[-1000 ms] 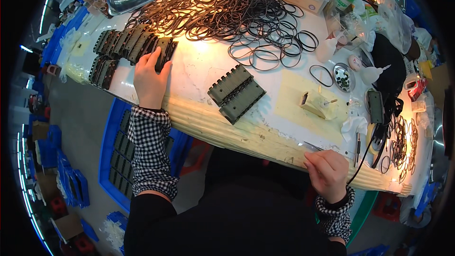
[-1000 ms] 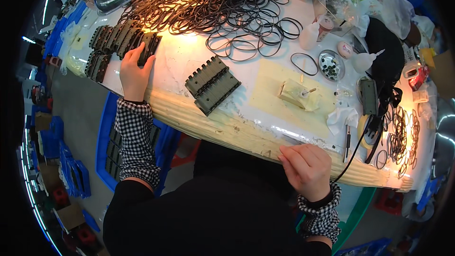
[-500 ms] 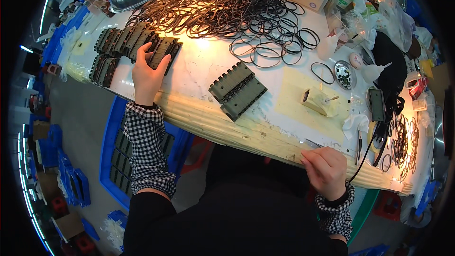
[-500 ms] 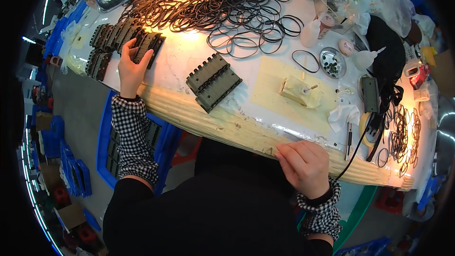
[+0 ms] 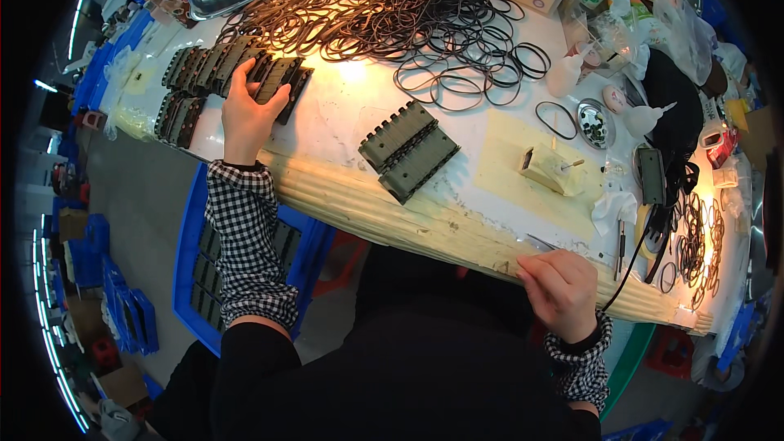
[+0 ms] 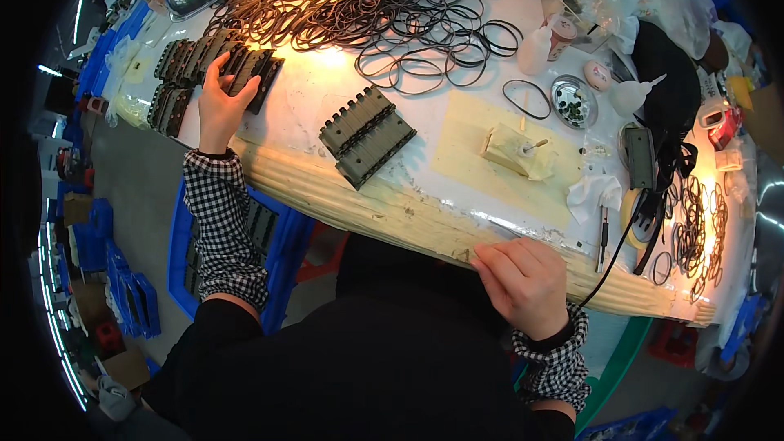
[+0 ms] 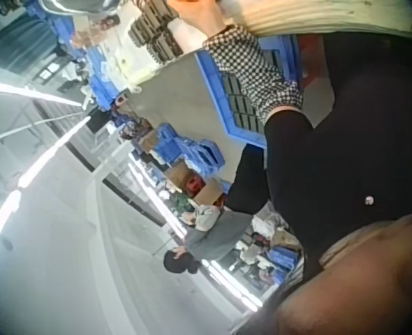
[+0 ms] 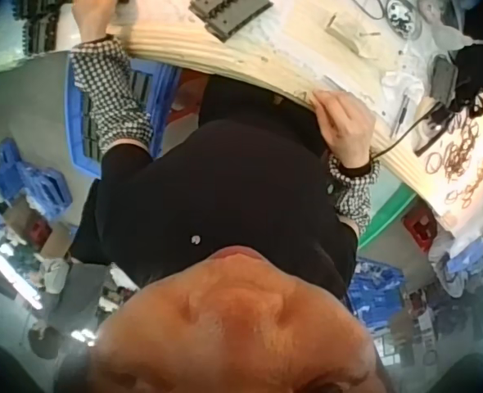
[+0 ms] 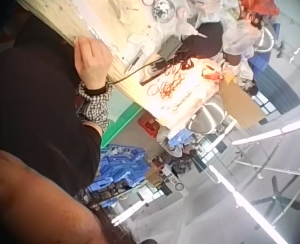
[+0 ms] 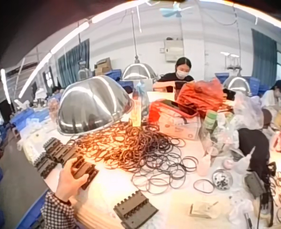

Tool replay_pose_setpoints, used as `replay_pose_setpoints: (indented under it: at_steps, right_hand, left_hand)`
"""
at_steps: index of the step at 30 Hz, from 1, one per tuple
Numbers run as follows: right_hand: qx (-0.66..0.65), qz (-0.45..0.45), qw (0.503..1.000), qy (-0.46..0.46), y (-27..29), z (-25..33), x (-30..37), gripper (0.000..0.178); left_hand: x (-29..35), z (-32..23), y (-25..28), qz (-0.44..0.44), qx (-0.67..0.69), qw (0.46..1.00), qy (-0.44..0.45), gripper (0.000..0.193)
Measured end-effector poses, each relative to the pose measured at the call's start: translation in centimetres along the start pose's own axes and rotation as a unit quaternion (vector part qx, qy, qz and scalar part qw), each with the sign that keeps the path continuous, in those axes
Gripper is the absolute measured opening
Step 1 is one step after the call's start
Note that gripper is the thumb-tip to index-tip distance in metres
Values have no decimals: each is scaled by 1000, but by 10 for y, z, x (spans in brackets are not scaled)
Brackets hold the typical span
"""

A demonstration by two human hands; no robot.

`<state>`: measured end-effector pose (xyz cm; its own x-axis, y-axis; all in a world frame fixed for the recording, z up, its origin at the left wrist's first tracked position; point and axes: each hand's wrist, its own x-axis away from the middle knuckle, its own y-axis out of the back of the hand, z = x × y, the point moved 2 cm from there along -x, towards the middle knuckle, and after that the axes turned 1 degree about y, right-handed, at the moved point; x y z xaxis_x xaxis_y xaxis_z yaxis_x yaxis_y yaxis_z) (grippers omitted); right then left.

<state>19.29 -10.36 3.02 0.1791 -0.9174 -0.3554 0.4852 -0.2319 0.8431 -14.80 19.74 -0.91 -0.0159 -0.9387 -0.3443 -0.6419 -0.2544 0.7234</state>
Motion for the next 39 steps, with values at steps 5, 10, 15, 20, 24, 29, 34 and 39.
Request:
replay_pose_setpoints:
  at_steps: [5,10,15,20,24,29,34,39]
  right_hand:
    - [-50,-25,998,-19,9,5,-10,18]
    - [-173,-91,978,-67,5,13,-44,40]
    - [-403,-9,898,-175,-16,-8,-36,55]
    - [-212,74,964,-140,-16,-28,-21,50]
    - [-198,51,970,-132,-20,-27,-15,51]
    - [-183,44,976,-109,-23,-28,-15,57]
    - [-177,54,977,-107,-22,-26,-17,59]
    - [-179,63,975,-113,-21,-26,-19,55]
  left_hand:
    - [22,-38,13,82,309,948,-1,54]
    - [85,-114,3,296,396,868,-53,54]
    - [134,-145,-20,378,317,839,-231,57]
    - [148,-155,-38,369,219,844,-322,56]
    - [149,-159,-40,375,220,843,-317,55]
    - [143,-162,-36,383,232,848,-285,52]
    - [150,-162,-38,373,187,860,-293,53]
    - [152,-164,-39,359,164,858,-329,59]
